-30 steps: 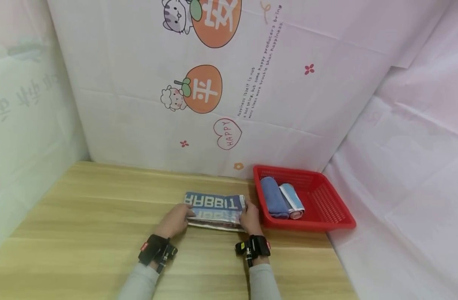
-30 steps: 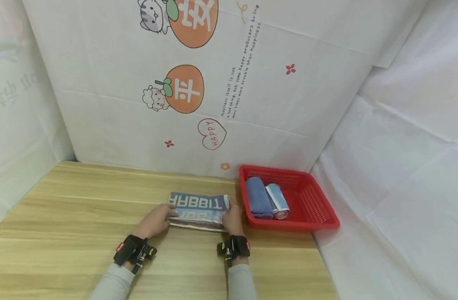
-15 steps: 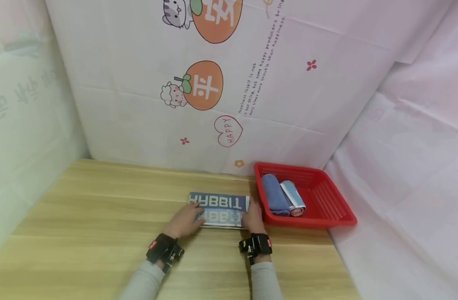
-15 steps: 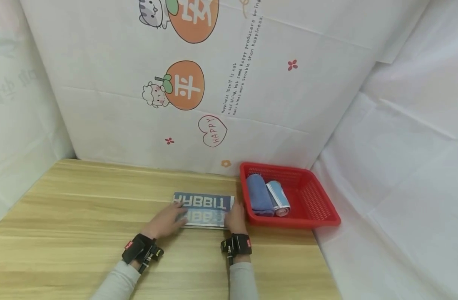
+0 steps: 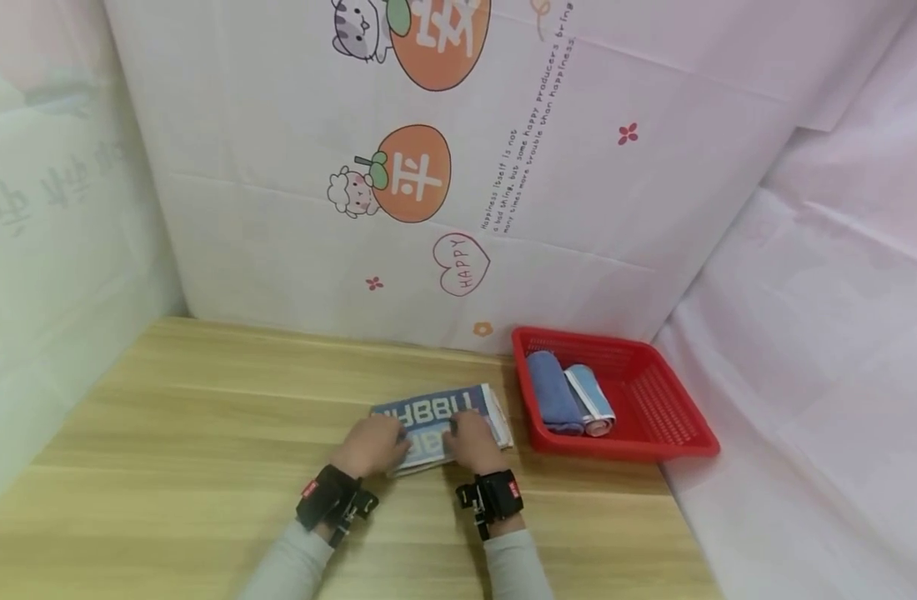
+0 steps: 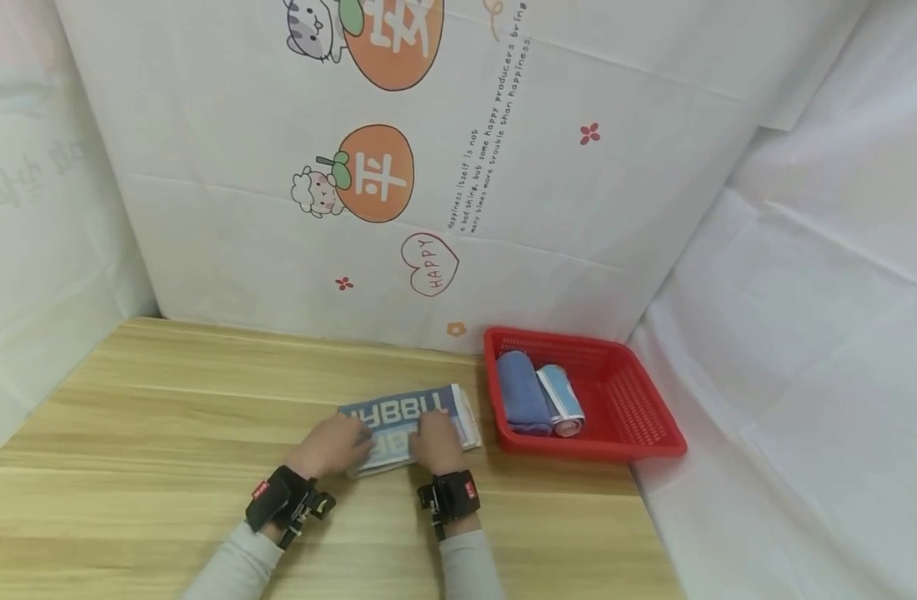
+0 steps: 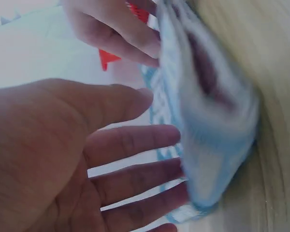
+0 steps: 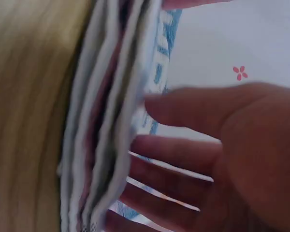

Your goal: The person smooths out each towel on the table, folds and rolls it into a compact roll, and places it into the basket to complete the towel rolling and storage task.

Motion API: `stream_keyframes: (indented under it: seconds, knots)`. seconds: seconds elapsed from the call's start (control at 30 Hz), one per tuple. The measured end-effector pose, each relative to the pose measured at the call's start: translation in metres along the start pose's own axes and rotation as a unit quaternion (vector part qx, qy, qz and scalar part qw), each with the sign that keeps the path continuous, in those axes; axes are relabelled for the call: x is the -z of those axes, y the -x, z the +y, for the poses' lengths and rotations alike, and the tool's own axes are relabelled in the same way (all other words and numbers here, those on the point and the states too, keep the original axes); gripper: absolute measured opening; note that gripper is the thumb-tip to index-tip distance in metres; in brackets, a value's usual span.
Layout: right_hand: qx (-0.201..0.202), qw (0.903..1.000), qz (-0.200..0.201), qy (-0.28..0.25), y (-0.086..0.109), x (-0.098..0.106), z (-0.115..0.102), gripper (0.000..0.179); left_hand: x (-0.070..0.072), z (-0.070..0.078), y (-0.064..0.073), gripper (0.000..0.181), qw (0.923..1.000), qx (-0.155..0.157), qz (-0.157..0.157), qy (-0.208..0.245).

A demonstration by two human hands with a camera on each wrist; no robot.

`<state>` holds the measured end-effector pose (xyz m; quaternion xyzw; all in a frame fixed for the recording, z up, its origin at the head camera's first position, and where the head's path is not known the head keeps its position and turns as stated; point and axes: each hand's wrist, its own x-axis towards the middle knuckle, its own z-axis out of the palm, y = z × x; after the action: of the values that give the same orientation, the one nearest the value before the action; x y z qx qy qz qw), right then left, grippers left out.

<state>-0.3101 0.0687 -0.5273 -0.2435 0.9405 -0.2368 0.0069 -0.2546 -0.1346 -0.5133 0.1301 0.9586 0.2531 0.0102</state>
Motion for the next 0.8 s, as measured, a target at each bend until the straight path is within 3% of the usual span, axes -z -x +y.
stream_keyframes:
  seconds: [0.13,0.2,0.3,0.5,0.67,0.8]
  knots:
    - [0.028,0.999,-0.027,0.023,-0.003,-0.004,-0.005,0.009,0.006,0.006,0.005,0.027,0.9999,0.007,0.0,-0.011]
    - [0.042,0.9982,-0.041,0.01,-0.004,-0.006,-0.005,0.021,0.009,0.01,0.009,0.025,1.0,0.006,-0.004,-0.005]
    - [0.056,0.9966,-0.059,-0.013,-0.004,-0.012,-0.004,0.046,0.011,0.014,0.017,0.02,0.9999,-0.009,-0.008,0.003]
    - [0.09,0.9928,-0.074,-0.026,-0.008,-0.025,-0.001,0.056,0.008,0.021,0.03,0.02,0.9984,-0.054,-0.017,-0.005]
    - [0.142,0.9884,-0.031,-0.044,-0.012,-0.025,0.001,0.046,0.001,0.025,0.034,0.027,0.9946,-0.097,0.005,-0.036]
    - [0.144,0.9838,-0.04,-0.099,-0.01,-0.012,-0.005,0.027,-0.004,0.024,0.034,0.029,0.9936,-0.106,0.004,-0.038]
